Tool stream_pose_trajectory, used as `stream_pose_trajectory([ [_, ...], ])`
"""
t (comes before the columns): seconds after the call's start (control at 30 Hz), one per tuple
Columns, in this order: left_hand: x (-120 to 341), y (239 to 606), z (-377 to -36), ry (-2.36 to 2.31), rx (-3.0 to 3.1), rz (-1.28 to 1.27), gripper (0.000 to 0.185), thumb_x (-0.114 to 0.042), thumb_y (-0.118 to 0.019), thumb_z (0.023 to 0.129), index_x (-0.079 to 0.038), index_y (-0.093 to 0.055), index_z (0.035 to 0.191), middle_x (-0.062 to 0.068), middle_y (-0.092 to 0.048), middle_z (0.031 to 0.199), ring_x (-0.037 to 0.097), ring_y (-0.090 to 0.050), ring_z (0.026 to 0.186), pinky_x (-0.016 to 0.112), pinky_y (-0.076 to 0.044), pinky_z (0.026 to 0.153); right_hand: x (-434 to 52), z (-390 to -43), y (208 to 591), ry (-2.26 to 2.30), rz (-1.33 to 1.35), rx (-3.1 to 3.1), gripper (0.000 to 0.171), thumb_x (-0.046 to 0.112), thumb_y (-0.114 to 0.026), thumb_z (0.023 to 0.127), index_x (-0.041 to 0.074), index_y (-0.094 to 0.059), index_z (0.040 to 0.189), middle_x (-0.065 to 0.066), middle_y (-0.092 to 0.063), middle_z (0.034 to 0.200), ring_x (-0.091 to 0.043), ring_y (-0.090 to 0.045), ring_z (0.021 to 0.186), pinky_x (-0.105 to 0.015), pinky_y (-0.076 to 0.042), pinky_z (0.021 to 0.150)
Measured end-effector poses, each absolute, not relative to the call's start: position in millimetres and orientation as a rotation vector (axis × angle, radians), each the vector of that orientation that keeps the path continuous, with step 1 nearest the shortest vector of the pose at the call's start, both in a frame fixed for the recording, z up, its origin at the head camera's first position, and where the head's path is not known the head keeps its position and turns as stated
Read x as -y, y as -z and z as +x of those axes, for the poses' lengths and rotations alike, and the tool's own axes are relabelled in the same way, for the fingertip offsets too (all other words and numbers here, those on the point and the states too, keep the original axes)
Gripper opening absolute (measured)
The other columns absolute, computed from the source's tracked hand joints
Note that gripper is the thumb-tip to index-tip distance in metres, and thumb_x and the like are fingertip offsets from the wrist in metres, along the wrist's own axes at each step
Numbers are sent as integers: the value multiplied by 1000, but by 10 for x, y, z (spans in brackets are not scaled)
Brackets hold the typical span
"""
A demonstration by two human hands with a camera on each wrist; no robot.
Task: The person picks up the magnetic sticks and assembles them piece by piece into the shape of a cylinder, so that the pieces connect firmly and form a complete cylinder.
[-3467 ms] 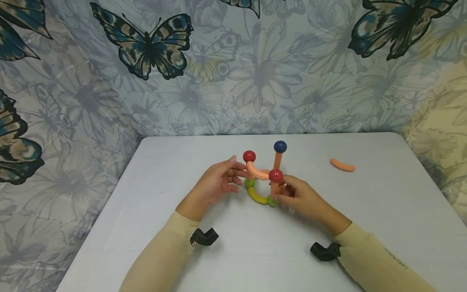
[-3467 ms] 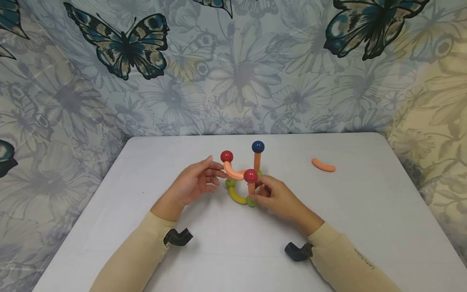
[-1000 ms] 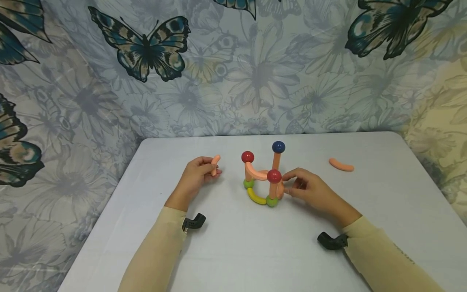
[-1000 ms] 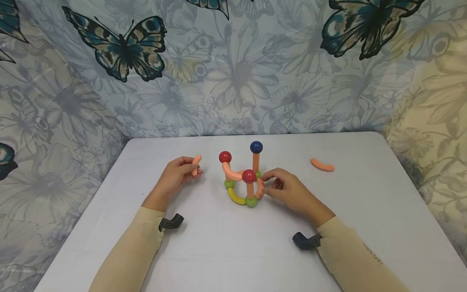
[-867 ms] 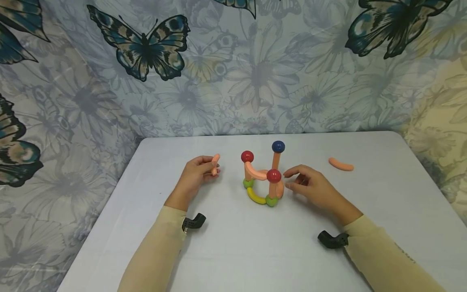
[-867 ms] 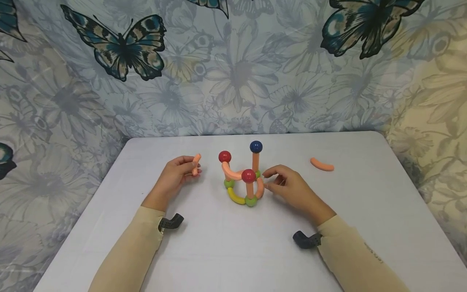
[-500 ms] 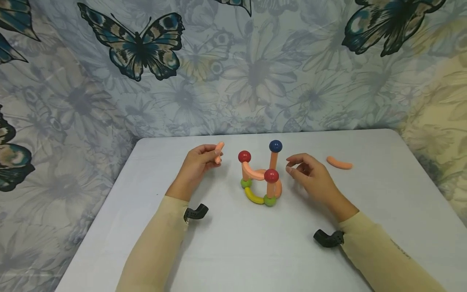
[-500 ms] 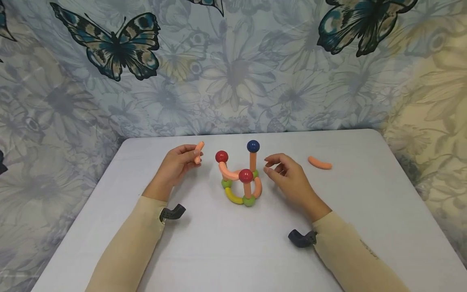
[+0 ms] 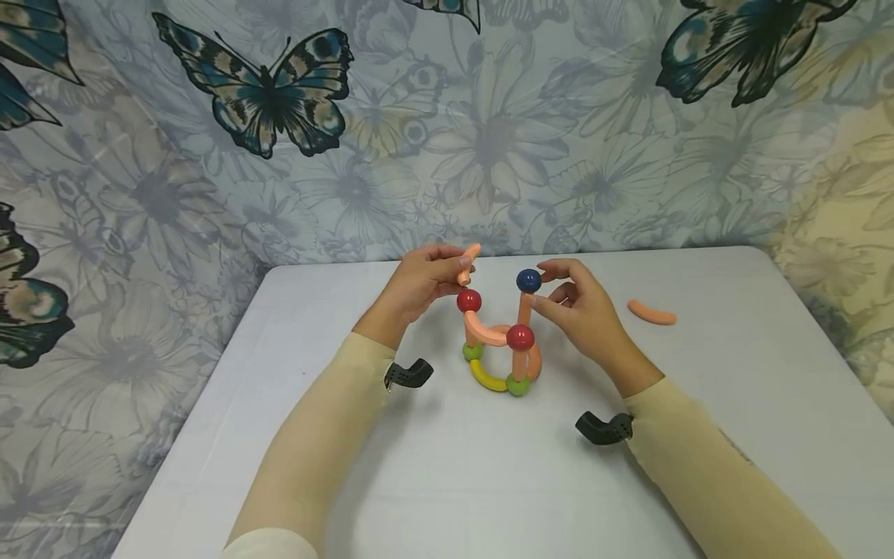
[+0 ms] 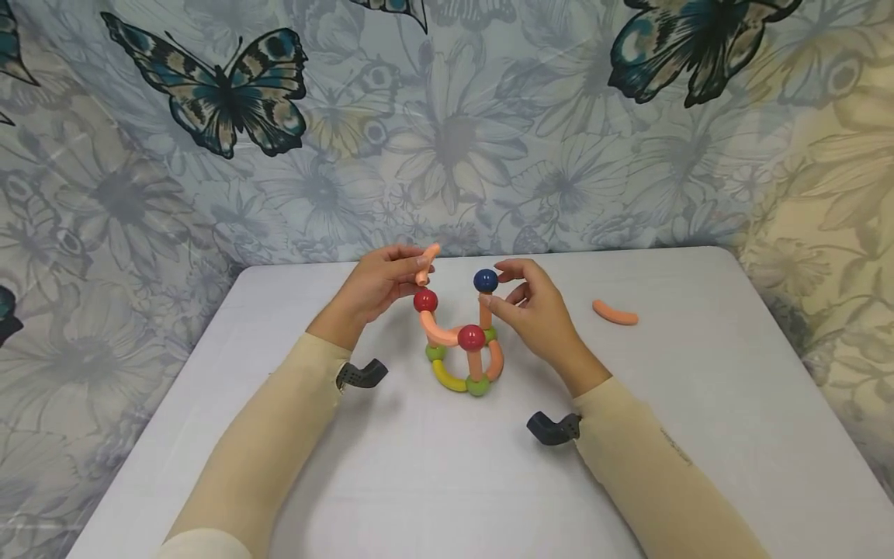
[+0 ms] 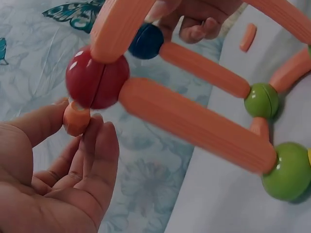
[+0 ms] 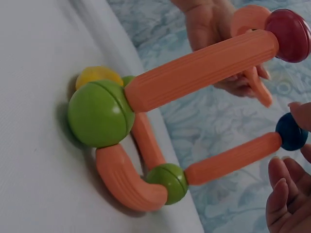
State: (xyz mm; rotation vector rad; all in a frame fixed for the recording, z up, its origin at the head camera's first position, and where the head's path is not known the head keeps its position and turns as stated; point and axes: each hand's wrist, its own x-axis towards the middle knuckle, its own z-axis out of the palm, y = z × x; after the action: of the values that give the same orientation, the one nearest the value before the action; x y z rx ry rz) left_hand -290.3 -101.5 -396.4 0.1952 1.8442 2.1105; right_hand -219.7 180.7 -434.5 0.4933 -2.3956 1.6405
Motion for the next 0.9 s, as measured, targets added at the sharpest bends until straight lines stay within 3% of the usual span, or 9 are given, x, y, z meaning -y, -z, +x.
stream_pose_trajectory([
  [0.27,852,3845,-2949,-1936,-1896,260,31,-14,-78,103,3,-70,128,19,-73,112,25,-70,89,33,-60,82,-1742,-2203,4294,-1664,464,2343,44,6,-80,100,2,-64,140,-15,-64,128,-24,-59,81,-22,-48,67],
  [0.53,836,3849,-2975,-1777,-1934,295,21,-16,-78,103,-1,-75,117,17,-75,107,34,-71,101,34,-58,76,-1681,-2230,4313,-1732,448,2353,42,9,-80,101,3,-64,140,-14,-62,130,-26,-58,84,-24,-49,66],
  [0.73,845,3852,-2984,-1726,-1958,323,18,-18,-78,103,-3,-77,112,16,-75,106,25,-67,87,34,-56,75,-1659,-2248,4319,-1742,435,2333,42,10,-80,102,3,-64,140,-13,-62,130,-26,-58,83,-24,-48,66],
  [0.9,840,3842,-2984,-1716,-1949,312,18,-17,-77,104,-2,-78,114,17,-77,110,26,-70,92,33,-57,75,-1646,-2265,4328,-1785,446,2318,42,12,-80,102,3,-64,140,-13,-62,131,-25,-59,82,-25,-47,62],
])
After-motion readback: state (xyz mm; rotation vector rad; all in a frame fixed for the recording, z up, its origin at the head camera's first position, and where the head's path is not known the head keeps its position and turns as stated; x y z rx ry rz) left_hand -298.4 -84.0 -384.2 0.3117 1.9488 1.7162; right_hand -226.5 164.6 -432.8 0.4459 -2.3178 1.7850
